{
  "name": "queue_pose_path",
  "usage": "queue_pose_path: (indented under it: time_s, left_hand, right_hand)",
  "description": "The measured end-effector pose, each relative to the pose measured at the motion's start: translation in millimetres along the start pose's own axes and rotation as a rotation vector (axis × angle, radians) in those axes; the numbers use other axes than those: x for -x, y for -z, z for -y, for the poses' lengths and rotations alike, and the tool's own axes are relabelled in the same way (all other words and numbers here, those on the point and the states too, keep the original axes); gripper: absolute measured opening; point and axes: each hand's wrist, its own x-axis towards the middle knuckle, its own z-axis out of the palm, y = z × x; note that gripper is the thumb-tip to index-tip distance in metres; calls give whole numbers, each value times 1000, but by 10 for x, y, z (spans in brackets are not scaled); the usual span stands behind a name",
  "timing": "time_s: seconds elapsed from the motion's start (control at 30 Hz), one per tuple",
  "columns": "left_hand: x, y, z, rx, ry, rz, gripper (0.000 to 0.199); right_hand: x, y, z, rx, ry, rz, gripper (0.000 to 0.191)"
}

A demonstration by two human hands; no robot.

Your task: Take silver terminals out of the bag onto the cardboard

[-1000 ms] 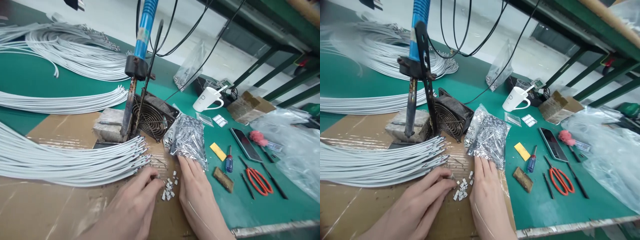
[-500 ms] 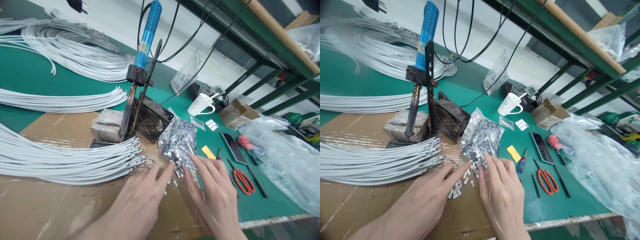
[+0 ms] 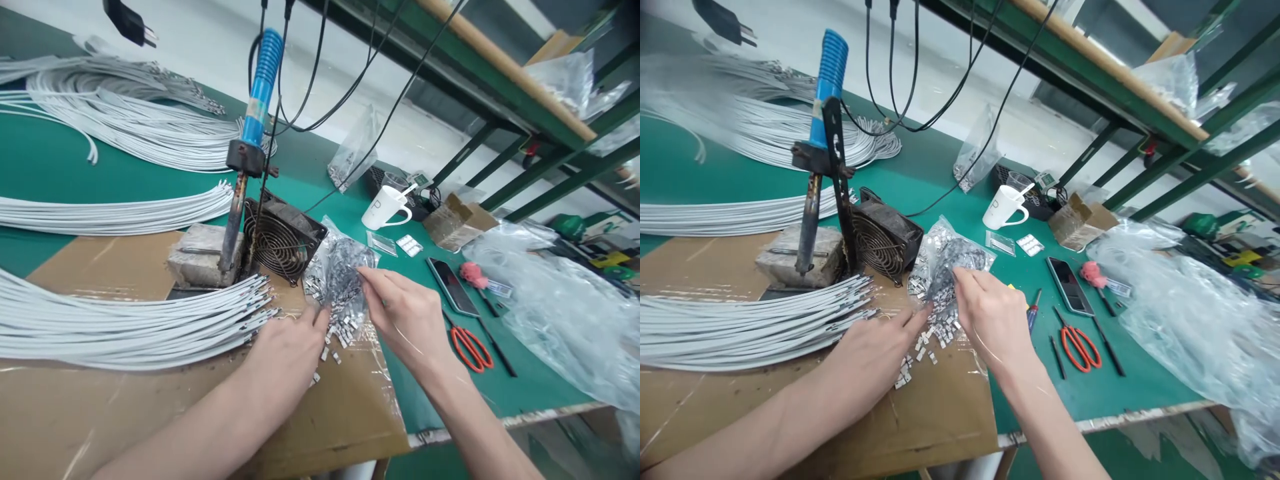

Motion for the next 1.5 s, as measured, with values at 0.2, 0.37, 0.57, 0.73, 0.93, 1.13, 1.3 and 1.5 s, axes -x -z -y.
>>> queue_pose_path:
  time_s: [0.2,0.37,0.57,0.73,0.93,1.13,1.3,1.5]
  left_hand:
    - [68,1,50,66,-8,-27,63]
    - [149,-48,128,224,-8,-97,69]
    - [137,-38,124,306,2,-203,56]
    - [263,-58,100,344,13,-217,40]
    - [443,-181,129,391,33,-235,35]
    - [564,-237,149,438,27,-242,37]
    - [605,-226,183,473,33,-223,37]
    - [561,-196,207,461,28,-207,42]
  right_hand:
    - [31,-34,91,-69,-34,-22,12]
    - [23,-33,69,-122,-77,-4,13]
    - [228,68,238,-209,-224,-70,13]
    - [813,154,541,-304,-384,-130,12]
    - [1138,18,771,-417,-410,-8,20]
    - [1074,-94,836,-410,-518,104,22]
    - [963,-64,865,-431,-529,207,21]
    - [975,4,961,-526,-443,171,23]
